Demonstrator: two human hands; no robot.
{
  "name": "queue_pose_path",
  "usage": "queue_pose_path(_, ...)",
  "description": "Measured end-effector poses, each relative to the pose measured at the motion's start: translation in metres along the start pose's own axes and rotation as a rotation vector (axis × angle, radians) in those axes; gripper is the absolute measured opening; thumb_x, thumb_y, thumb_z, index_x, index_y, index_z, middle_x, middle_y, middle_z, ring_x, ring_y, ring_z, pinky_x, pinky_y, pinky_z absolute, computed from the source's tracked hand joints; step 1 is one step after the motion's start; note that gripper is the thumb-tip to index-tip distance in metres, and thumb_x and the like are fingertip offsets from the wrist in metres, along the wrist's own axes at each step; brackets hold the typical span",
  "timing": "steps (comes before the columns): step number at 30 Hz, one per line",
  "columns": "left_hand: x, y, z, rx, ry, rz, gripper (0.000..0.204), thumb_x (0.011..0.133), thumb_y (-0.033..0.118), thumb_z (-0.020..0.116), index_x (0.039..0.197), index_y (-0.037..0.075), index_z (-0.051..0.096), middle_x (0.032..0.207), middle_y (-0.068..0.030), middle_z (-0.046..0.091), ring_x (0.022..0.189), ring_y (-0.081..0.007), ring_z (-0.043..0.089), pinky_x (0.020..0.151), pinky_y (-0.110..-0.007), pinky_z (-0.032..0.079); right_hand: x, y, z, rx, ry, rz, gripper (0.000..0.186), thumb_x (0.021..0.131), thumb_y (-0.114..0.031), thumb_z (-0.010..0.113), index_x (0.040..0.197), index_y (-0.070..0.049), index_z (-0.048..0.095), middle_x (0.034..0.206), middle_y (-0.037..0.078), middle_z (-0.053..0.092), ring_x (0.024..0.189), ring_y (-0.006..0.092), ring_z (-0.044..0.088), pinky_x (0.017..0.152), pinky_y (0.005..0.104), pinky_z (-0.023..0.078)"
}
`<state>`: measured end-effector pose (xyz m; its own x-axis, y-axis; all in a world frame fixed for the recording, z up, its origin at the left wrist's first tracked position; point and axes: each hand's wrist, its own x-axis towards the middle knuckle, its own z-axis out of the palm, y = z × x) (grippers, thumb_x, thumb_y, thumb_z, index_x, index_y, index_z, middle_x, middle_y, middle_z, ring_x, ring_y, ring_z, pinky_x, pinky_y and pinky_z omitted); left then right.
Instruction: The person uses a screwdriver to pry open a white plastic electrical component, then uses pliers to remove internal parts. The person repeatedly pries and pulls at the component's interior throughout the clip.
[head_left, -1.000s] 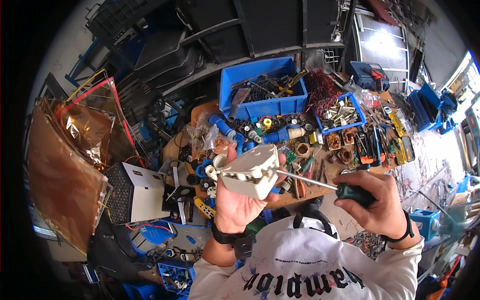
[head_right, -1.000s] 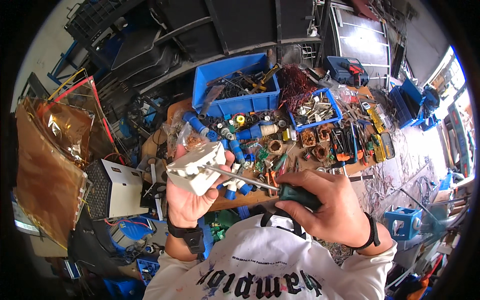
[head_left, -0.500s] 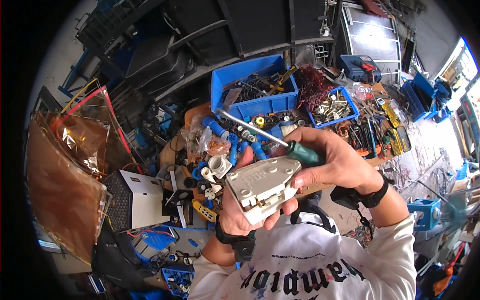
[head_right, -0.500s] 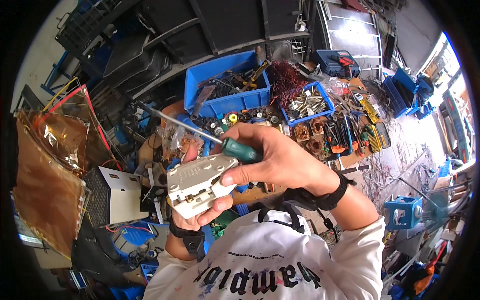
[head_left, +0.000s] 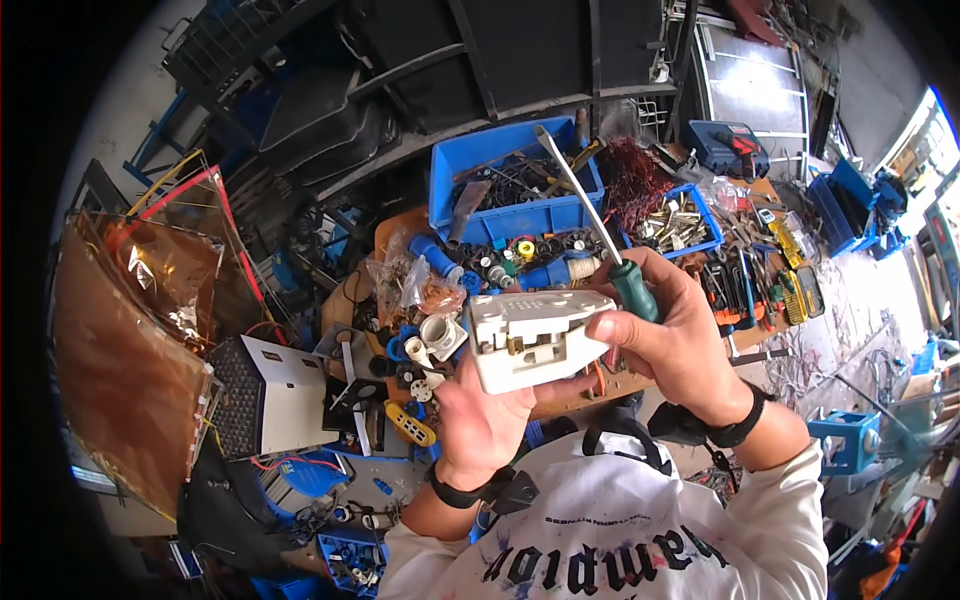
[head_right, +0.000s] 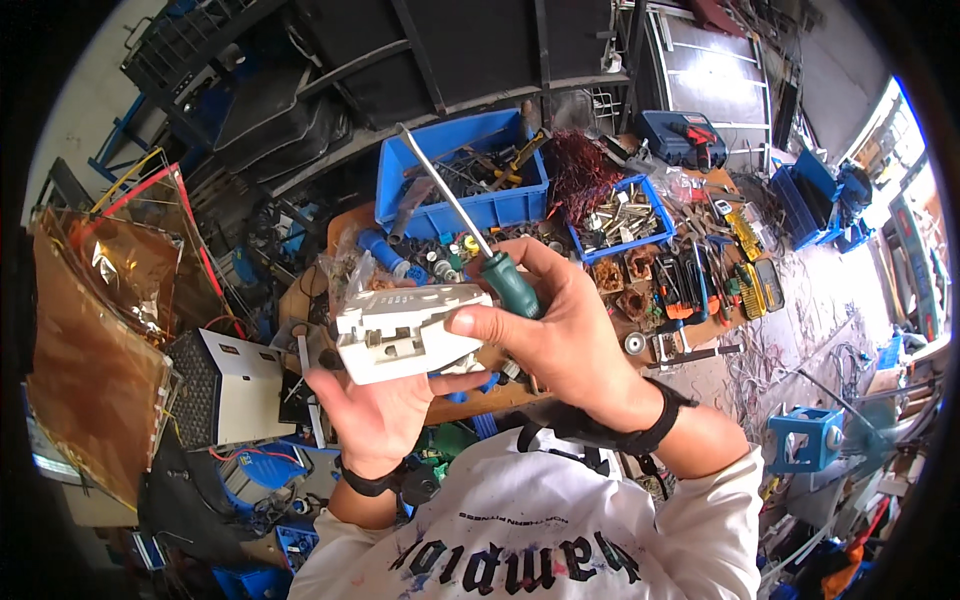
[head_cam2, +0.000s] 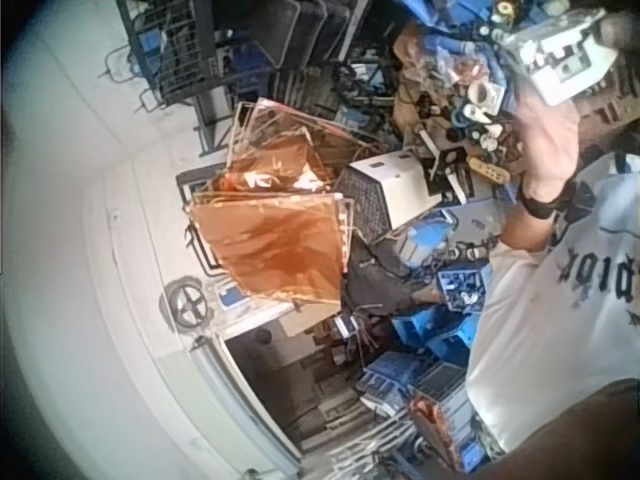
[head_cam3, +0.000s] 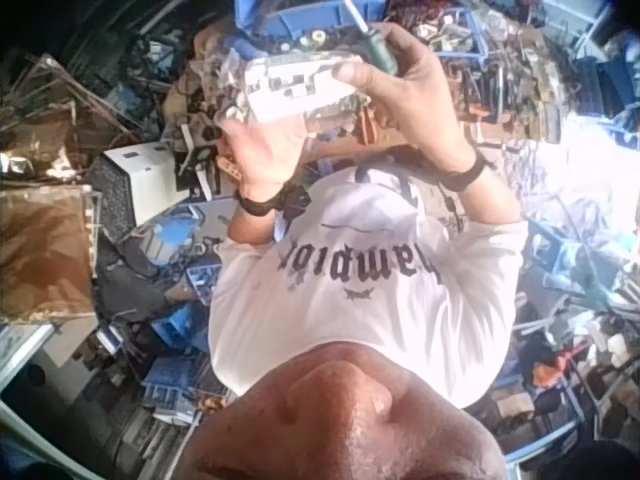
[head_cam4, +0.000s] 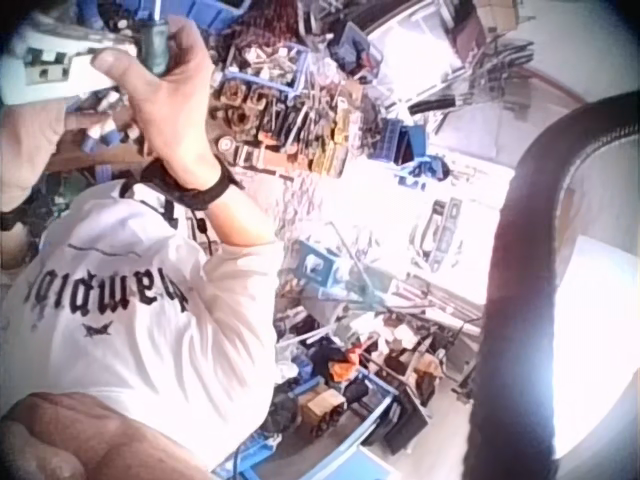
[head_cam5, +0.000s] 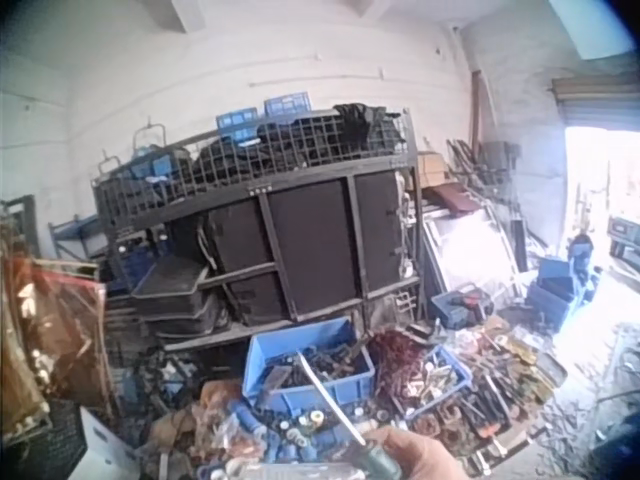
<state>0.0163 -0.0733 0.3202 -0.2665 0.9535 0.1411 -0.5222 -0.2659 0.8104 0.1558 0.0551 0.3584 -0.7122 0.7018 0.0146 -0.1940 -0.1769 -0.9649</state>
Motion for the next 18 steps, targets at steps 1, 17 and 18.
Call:
queue_pose_path(1, 0.0, 0.0, 0.006, 0.02, 0.031, 0.047, 0.106, 0.077, 0.074, 0.061, 0.149, 0.006, 0.023, 0.148, -0.0241, 0.034, 0.129, -0.0409, 0.047, 0.099, -0.06, 0.048, -0.001, 0.002, 0.005, -0.02, 0.018, -0.048, 0.04, 0.079, -0.016, 0.083, 0.105, -0.002, 0.057, 0.078, -0.001, 0.062, 0.062, 0.0033, 0.055, 0.052, 0.0191, 0.045)
queue_pose_path(17, 0.01, -0.016, 0.015, 0.055, 0.2, 0.331, 0.092, 0.069, 0.022, 0.089, 0.138, 0.002, 0.031, 0.139, -0.027, 0.045, 0.123, -0.0332, 0.054, 0.097, -0.043, 0.052, -0.017, 0.009, 0.014, 0.064, 0.059, 0.021, 0.041, 0.08, -0.016, 0.081, 0.109, -0.002, 0.056, 0.087, 0.002, 0.066, 0.067, 0.0037, 0.058, 0.053, 0.0185, 0.045)
queue_pose_path(18, 0.009, -0.016, 0.014, 0.065, 0.202, 0.337, 0.091, 0.069, 0.022, 0.088, 0.137, 0.001, 0.031, 0.138, -0.0268, 0.046, 0.123, -0.0329, 0.054, 0.097, -0.043, 0.052, -0.018, 0.009, 0.013, 0.059, 0.053, 0.042, 0.04, 0.081, -0.017, 0.081, 0.109, -0.003, 0.056, 0.085, 0.001, 0.065, 0.064, 0.0026, 0.056, 0.049, 0.0177, 0.043)
